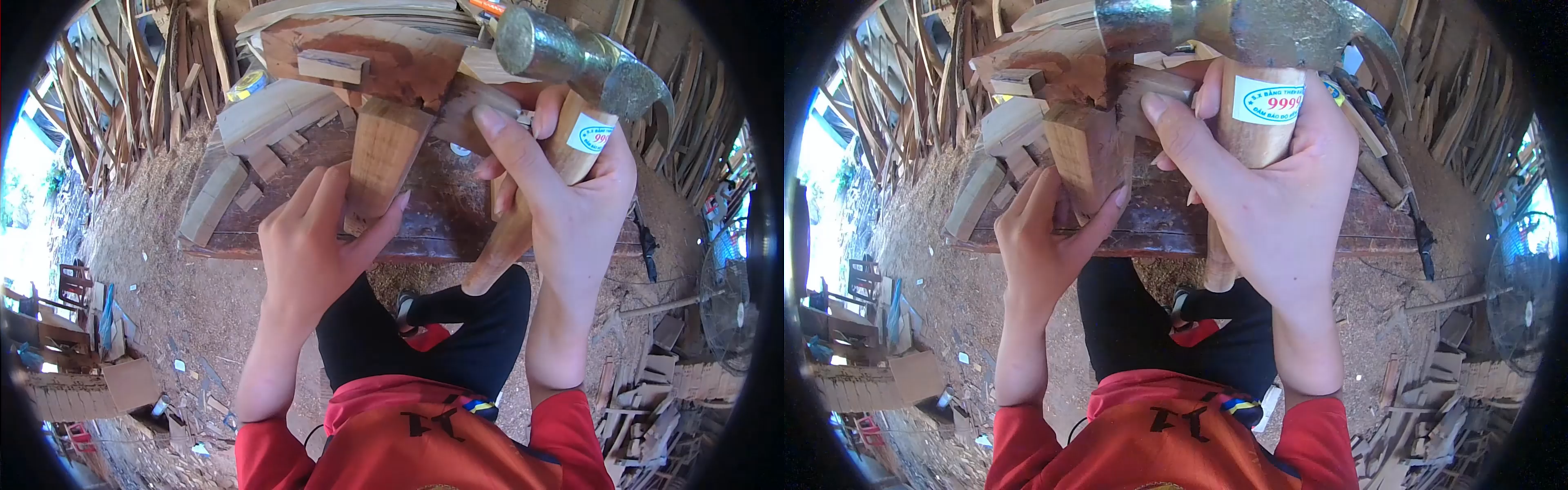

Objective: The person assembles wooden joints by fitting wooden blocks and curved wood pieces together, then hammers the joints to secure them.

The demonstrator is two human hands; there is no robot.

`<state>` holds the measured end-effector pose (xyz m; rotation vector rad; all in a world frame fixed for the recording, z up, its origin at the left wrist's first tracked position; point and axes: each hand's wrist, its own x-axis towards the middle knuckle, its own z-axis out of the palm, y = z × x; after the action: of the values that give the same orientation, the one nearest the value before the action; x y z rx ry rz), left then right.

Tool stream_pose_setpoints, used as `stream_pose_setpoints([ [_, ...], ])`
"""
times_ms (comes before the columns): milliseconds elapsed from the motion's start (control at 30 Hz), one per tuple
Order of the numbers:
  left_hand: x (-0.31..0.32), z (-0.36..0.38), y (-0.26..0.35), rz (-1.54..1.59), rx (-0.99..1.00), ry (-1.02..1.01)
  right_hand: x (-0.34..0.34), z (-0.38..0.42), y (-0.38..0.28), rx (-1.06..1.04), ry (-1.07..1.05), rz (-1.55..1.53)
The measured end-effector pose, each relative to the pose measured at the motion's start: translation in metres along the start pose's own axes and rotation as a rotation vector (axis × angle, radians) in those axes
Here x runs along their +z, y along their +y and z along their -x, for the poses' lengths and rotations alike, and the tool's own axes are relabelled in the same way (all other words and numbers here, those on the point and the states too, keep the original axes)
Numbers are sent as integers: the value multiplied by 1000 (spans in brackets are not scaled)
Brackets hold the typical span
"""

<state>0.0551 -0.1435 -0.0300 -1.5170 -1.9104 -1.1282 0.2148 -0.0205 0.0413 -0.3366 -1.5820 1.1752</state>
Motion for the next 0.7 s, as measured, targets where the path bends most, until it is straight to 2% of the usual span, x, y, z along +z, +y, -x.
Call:
stream_pose_setpoints([
  [333,4,-7,11,-104,148,-13,-38,10,0,29,14,57],
  [433,6,-9,15,-120,167,-16,-41,9,-3,56,43,-18],
  [700,1,-13,18,-165,193,-26,-49,9,3,41,10,24],
])
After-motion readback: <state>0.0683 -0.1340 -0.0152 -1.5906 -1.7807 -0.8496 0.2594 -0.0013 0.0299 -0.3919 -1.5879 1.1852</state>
